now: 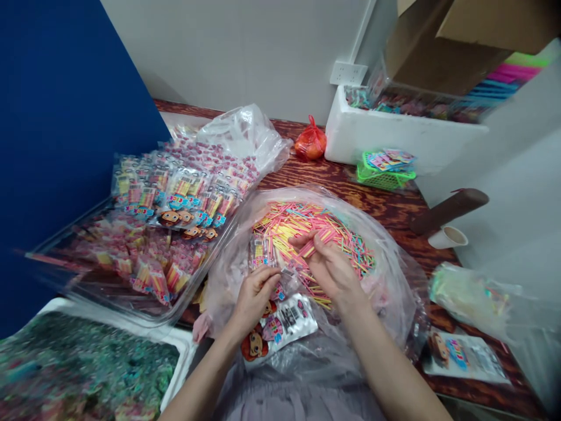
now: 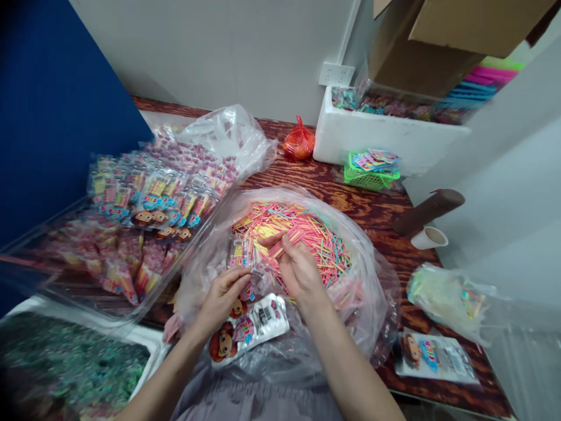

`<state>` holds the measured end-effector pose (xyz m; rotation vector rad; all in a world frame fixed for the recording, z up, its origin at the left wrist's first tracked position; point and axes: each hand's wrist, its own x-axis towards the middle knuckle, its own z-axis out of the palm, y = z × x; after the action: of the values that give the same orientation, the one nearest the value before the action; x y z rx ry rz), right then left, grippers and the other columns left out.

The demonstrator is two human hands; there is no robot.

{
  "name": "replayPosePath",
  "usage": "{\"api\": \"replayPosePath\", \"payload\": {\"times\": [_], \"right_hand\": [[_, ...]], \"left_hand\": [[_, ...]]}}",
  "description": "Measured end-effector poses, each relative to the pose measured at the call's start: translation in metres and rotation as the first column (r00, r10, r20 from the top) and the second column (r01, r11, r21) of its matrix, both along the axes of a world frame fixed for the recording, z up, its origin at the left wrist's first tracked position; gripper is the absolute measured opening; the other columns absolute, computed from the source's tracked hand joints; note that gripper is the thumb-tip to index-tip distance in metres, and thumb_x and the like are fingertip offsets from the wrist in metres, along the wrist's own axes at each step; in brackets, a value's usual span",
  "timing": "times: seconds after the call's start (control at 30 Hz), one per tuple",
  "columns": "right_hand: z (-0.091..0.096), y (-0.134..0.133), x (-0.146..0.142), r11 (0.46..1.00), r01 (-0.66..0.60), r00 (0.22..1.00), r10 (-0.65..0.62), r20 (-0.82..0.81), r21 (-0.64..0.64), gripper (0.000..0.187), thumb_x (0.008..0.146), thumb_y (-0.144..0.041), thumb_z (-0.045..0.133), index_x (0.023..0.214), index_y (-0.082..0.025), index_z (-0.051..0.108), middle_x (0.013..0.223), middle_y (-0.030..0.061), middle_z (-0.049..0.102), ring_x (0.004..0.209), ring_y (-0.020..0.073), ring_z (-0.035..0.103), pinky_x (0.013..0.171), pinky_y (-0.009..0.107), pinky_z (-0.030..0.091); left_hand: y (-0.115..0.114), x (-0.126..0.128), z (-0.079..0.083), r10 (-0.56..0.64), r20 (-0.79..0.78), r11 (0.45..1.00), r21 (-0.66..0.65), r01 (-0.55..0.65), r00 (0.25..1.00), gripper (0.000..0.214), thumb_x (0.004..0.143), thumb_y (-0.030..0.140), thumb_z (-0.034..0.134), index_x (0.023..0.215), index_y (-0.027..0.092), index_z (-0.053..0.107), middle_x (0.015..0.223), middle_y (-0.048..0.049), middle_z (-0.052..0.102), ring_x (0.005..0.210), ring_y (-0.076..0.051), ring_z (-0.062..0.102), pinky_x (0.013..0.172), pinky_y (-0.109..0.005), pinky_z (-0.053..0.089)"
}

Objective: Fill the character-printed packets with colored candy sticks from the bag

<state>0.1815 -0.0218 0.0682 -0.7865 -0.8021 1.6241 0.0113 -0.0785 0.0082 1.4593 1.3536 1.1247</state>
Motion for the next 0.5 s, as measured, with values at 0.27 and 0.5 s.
{"api": "replayPosePath", "payload": {"times": [0.27,0.5], "right_hand": [[0.001,-0.019,-0.01,0.996,0.052,0.967,-0.033,0.253,-0.069,0.026,0.079,-0.044,0.066,0.075,-0.018,0.067,0.086,0.0078,0.074,0.093,0.0246,0.066,0.088,0.04,0.047],[0.012,-0.019,-0.014,0.982,-0.145,0.941,0.175,0.288,-0.123,0.032,0.078,-0.049,0.066,0.082,-0.017,0.071,0.086,0.0071,0.075,0.083,0.0232,0.066,0.064,0.03,0.05]], "left_hand": [[-0.004,-0.001,0.003,-0.009,-0.047,0.999,0.05,0.012,0.999,0.021,0.089,0.032,0.055,0.091,0.021,0.074,0.088,-0.0049,0.069,0.085,-0.019,0.062,0.079,-0.029,0.046],[-0.004,-0.001,0.007,-0.028,-0.011,0.997,0.068,0.029,1.0,0.021,0.089,0.032,0.056,0.095,0.023,0.075,0.091,-0.0055,0.07,0.089,-0.02,0.062,0.082,-0.03,0.046]]}}
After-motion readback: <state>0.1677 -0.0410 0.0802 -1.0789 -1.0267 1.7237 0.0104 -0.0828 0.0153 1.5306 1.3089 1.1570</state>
